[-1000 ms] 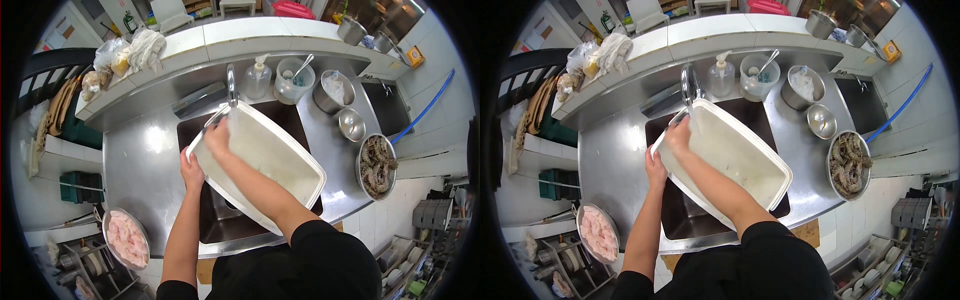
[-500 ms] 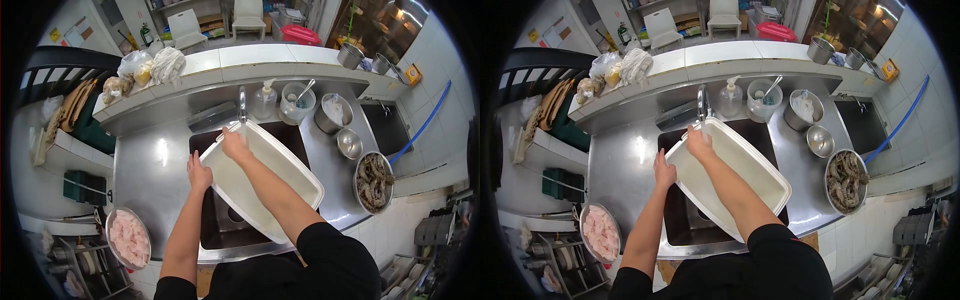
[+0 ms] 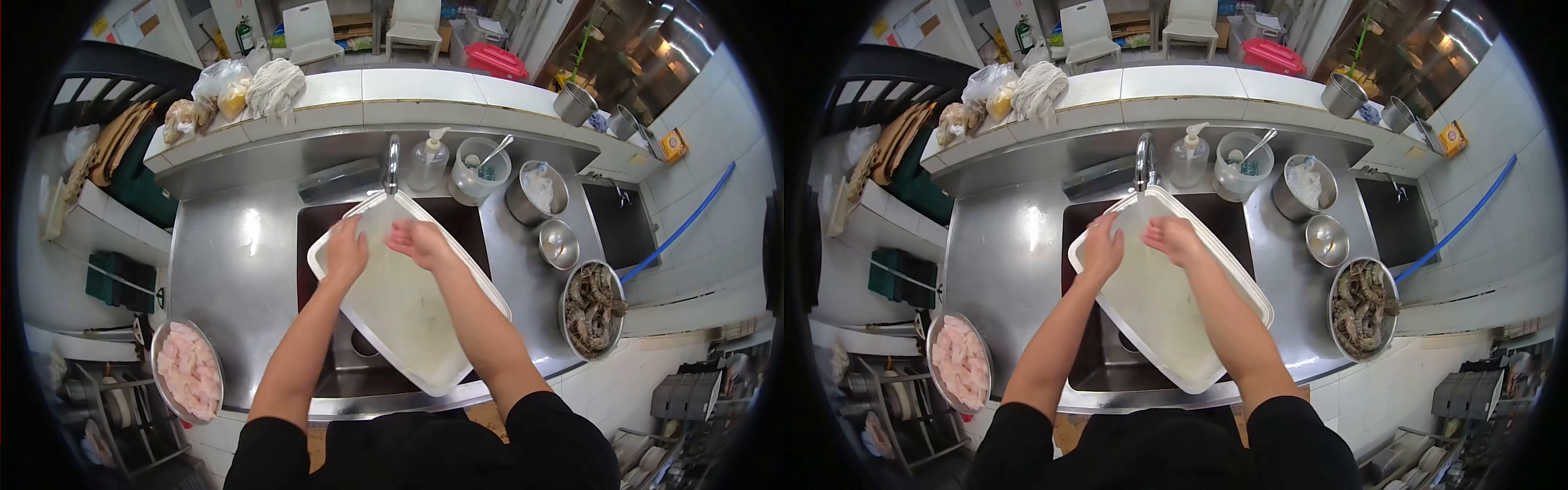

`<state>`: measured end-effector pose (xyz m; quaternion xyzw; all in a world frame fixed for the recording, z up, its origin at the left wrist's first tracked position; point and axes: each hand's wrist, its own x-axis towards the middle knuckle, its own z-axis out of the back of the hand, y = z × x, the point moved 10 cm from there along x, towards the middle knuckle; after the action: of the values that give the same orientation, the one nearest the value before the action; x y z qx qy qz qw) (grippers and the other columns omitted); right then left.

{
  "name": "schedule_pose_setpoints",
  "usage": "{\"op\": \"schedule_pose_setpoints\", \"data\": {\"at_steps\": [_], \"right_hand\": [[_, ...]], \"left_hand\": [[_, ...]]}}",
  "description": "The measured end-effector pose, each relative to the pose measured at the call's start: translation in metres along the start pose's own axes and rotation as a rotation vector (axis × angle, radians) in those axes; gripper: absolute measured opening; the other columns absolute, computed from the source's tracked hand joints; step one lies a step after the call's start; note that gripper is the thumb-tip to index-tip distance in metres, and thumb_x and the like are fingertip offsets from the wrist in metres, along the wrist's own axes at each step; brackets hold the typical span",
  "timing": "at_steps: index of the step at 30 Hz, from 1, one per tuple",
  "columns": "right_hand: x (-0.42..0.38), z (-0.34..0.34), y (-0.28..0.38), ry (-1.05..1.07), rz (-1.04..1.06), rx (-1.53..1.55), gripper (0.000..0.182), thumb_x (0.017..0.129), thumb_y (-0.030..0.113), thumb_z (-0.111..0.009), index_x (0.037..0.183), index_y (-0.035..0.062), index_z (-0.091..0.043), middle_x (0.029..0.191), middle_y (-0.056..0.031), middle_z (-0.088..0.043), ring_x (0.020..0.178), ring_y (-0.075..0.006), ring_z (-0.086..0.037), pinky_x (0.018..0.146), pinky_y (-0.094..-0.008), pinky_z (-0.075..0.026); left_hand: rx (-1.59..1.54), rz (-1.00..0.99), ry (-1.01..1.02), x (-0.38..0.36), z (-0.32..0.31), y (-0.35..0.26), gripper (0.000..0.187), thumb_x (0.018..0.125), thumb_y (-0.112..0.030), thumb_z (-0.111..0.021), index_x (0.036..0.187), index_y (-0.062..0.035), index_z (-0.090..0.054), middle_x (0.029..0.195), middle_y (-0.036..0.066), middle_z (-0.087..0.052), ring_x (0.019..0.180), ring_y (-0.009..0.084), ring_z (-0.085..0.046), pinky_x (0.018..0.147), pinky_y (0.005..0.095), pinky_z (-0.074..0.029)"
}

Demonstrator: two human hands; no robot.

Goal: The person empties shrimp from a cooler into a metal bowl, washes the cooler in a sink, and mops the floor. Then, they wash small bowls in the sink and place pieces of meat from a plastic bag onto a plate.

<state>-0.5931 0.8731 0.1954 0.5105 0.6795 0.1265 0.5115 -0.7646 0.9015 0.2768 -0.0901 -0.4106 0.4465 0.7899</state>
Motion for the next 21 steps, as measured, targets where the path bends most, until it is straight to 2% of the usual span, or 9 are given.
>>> {"op": "schedule_pose_setpoints", "data": {"at_steps": [2,4,6,9,11,15,18,19,21], "right_hand": [[0.011,-0.039,0.01,0.085,0.034,0.174,0.024,0.099,0.006,-0.048,0.116,-0.0097,-0.055,0.105,-0.0163,-0.06,0.097,-0.0299,-0.066,0.085,-0.0364,-0.06],[0.018,-0.045,0.027,0.039,0.104,0.568,0.028,0.1,0.006,-0.048,0.12,-0.0135,-0.052,0.11,-0.0175,-0.059,0.1,-0.0315,-0.063,0.096,-0.0408,-0.058],[0.007,-0.031,0.028,0.012,0.114,0.603,0.023,0.1,0.008,-0.05,0.116,-0.0071,-0.056,0.101,-0.0119,-0.061,0.09,-0.0243,-0.063,0.088,-0.0355,-0.058],[-0.026,0.062,0.033,-0.324,0.44,0.136,0.019,0.099,0.01,-0.055,0.113,-0.0003,-0.062,0.092,-0.0068,-0.063,0.078,-0.0144,-0.06,0.069,-0.0288,-0.052],[-0.057,0.112,0.011,-0.34,0.359,-0.049,0.023,0.098,0.011,-0.057,0.116,-0.0014,-0.063,0.092,-0.0081,-0.064,0.074,-0.0137,-0.061,0.064,-0.0282,-0.051],[-0.091,0.141,-0.052,-0.261,0.034,-0.059,0.027,0.097,0.012,-0.058,0.119,-0.0034,-0.06,0.102,-0.0128,-0.067,0.089,-0.0224,-0.068,0.078,-0.0336,-0.058],[-0.045,0.11,-0.053,-0.148,0.058,0.215,0.029,0.099,0.015,-0.057,0.121,-0.0038,-0.058,0.11,-0.0164,-0.066,0.102,-0.0283,-0.068,0.089,-0.0384,-0.058],[-0.036,0.086,-0.044,-0.057,0.046,0.223,0.031,0.099,0.017,-0.056,0.122,-0.0037,-0.057,0.112,-0.017,-0.065,0.103,-0.0288,-0.067,0.091,-0.0388,-0.057],[-0.025,0.05,-0.033,0.04,0.03,0.238,0.032,0.1,0.019,-0.056,0.123,-0.0037,-0.057,0.113,-0.0176,-0.064,0.104,-0.0293,-0.066,0.092,-0.0393,-0.057]], "left_hand": [[-0.829,0.969,0.207,-0.026,-0.114,0.077,0.027,0.1,-0.015,-0.054,0.123,-0.0031,-0.063,0.121,0.016,-0.066,0.107,0.0292,-0.065,0.093,0.043,-0.051],[-0.935,0.962,0.21,0.005,-0.126,0.05,0.028,0.101,-0.017,-0.054,0.124,-0.0033,-0.062,0.12,0.015,-0.066,0.106,0.0279,-0.066,0.091,0.0411,-0.052],[-1.142,0.966,0.236,0.024,-0.134,0.016,0.03,0.103,-0.021,-0.052,0.126,-0.0037,-0.059,0.119,0.014,-0.066,0.103,0.0252,-0.067,0.088,0.0375,-0.054],[-1.349,0.966,0.265,0.05,-0.125,-0.03,0.032,0.104,-0.024,-0.051,0.128,-0.0041,-0.056,0.117,0.014,-0.066,0.1,0.0226,-0.068,0.084,0.0338,-0.057],[-1.309,1.03,0.923,0.026,-0.141,-0.085,0.026,0.103,-0.023,-0.054,0.12,-0.0044,-0.061,0.106,0.012,-0.068,0.081,0.0204,-0.069,0.066,0.0324,-0.057],[-0.6,1.028,0.574,0.021,-0.113,-0.008,0.018,0.095,-0.023,-0.067,0.102,-0.0071,-0.072,0.081,0.005,-0.068,0.054,0.0142,-0.055,0.044,0.0349,-0.042],[-0.446,0.86,0.437,0.042,-0.077,-0.014,0.019,0.094,-0.024,-0.068,0.101,-0.0069,-0.072,0.083,0.003,-0.067,0.062,0.0137,-0.058,0.053,0.0315,-0.047],[-0.44,0.865,0.436,0.045,-0.079,-0.009,0.019,0.094,-0.024,-0.068,0.101,-0.0069,-0.072,0.083,0.003,-0.067,0.062,0.0137,-0.058,0.053,0.0315,-0.047],[-1.003,1.0,0.518,0.042,-0.106,-0.012,0.026,0.095,-0.026,-0.067,0.109,-0.0052,-0.073,0.094,0.004,-0.071,0.078,0.016,-0.065,0.069,0.0301,-0.052]]}}
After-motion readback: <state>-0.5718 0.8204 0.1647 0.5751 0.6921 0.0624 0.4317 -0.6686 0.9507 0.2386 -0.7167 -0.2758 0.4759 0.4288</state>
